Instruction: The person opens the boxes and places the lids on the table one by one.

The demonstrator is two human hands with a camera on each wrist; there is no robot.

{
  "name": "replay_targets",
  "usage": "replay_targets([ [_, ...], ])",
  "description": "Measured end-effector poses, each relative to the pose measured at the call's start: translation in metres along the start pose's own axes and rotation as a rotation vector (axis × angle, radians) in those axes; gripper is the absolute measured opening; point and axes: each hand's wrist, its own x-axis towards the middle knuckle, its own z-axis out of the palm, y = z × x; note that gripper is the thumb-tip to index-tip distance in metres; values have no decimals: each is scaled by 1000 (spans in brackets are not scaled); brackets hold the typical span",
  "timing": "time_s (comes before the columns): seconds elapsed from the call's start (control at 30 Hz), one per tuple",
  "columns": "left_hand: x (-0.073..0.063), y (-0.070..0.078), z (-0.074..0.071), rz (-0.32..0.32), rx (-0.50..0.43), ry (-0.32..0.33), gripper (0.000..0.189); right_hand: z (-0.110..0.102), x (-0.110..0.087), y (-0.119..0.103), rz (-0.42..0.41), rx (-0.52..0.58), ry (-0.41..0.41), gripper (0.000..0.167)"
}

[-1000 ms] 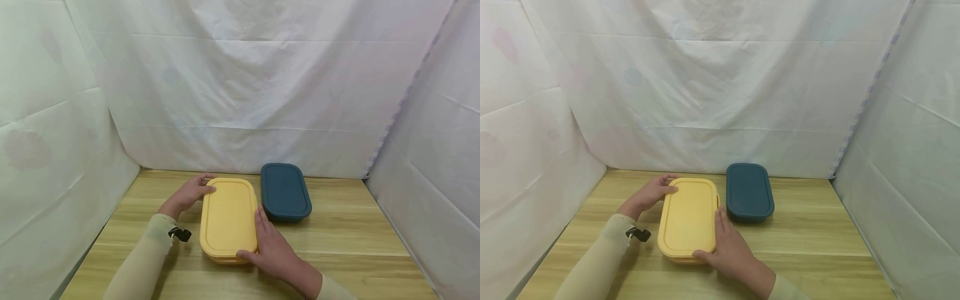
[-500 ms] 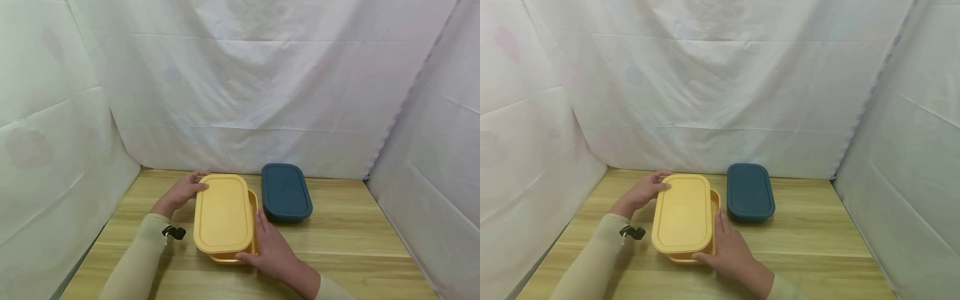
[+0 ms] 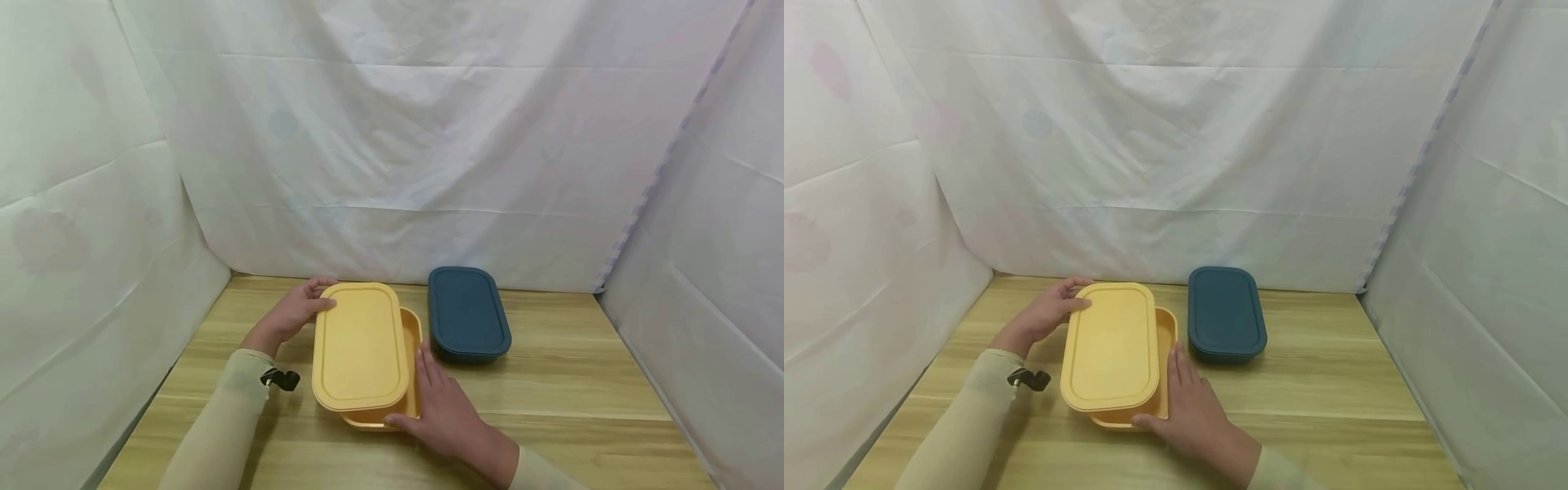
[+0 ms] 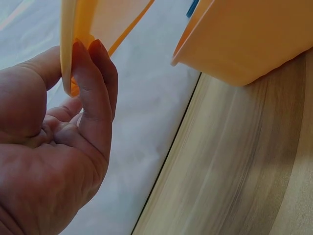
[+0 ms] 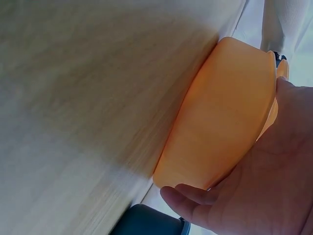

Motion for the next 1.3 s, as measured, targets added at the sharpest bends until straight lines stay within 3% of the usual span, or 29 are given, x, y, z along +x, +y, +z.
replay_targets([
  [0.57, -5, 1, -9, 0, 16, 23, 55, -3, -1, -3, 16, 13, -25, 127],
  [1.3, -23, 12, -32, 55, -6, 126, 49, -5, -3, -4, 13, 21, -24, 126],
])
